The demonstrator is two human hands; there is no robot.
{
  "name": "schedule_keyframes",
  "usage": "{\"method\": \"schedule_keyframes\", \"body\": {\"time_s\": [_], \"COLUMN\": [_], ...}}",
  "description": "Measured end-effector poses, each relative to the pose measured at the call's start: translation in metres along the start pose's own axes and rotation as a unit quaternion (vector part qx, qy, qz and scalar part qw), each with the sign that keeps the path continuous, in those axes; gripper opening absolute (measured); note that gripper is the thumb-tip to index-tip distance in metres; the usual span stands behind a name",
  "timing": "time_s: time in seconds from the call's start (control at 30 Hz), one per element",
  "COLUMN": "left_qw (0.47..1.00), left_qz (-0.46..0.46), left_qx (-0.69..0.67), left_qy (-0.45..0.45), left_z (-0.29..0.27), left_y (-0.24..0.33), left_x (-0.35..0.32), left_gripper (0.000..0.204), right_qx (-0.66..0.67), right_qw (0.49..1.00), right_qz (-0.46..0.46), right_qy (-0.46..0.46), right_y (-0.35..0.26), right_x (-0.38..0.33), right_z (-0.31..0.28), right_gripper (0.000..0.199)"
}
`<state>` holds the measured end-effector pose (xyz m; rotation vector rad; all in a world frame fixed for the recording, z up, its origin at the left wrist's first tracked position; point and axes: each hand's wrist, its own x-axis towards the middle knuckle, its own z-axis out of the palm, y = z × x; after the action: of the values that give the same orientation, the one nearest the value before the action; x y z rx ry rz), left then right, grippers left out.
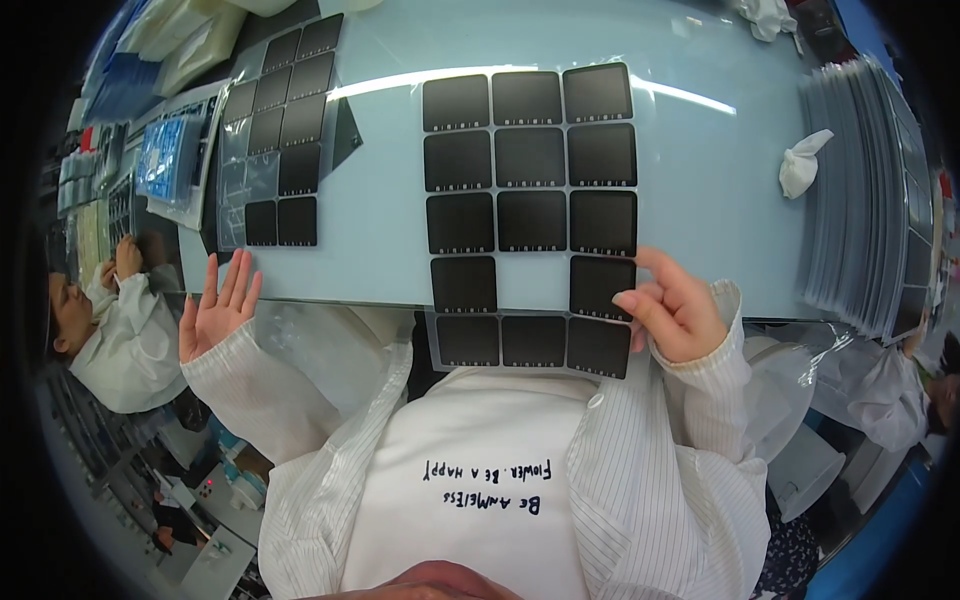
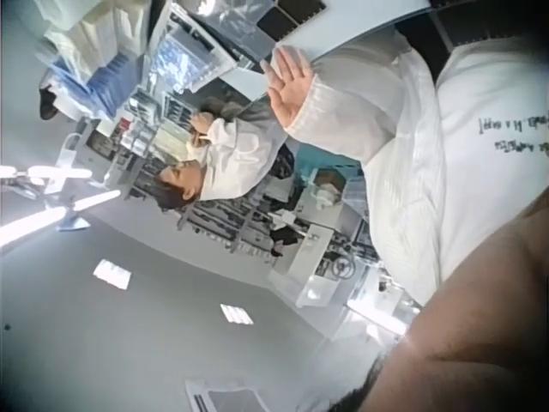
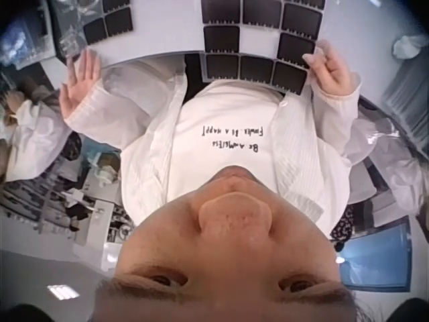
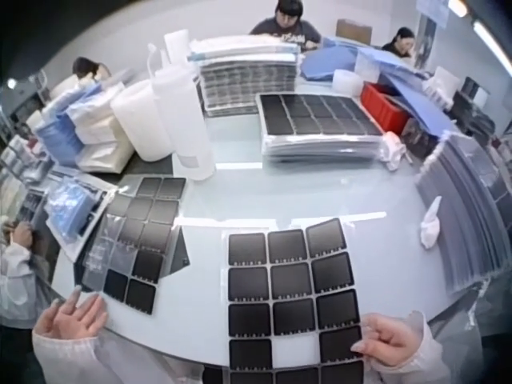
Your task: Cleaning and inspecting small electronic or solar panels using a cloth at a workstation.
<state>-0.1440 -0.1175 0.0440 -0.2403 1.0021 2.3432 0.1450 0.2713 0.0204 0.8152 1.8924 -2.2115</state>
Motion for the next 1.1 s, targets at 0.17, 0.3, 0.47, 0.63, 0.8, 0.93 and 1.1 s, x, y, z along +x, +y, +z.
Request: {"method": "schedule_keyframes", "body": {"time_s": [0.17,0.3,0.47,0.63,0.8,0.93,1.1], "left_qw": [1.000,0.999,0.998,0.988,0.977,0.937,0.902], "left_qz": [-0.002,0.004,0.006,0.091,0.101,0.048,0.052], "left_qx": [0.008,-0.015,-0.024,0.036,0.188,0.330,0.408], "left_qy": [0.009,0.041,0.054,0.119,-0.019,-0.101,-0.134], "left_z": [-0.004,-0.006,-0.008,-0.017,0.009,0.063,0.099], "left_y": [0.001,0.000,-0.001,-0.015,-0.051,-0.086,-0.121], "left_x": [0.003,0.006,0.008,0.020,0.036,0.057,0.081], "left_gripper": [0.059,0.056,0.054,0.052,0.044,0.038,0.041], "right_qx": [-0.112,-0.155,-0.137,-0.106,-0.038,0.027,-0.069], "right_qw": [0.993,0.988,0.990,0.994,0.984,0.994,0.972], "right_qz": [-0.024,-0.028,-0.020,-0.020,-0.156,-0.093,-0.151], "right_qy": [0.014,0.009,0.012,-0.004,-0.079,0.049,0.168], "right_y": [-0.005,-0.005,-0.005,0.002,-0.012,-0.031,-0.035], "right_x": [0.000,-0.001,-0.001,0.000,0.033,0.078,0.112], "right_z": [0.009,0.009,0.012,0.003,-0.011,-0.006,-0.001], "right_gripper": [0.039,0.040,0.042,0.050,0.067,0.051,0.029]}}
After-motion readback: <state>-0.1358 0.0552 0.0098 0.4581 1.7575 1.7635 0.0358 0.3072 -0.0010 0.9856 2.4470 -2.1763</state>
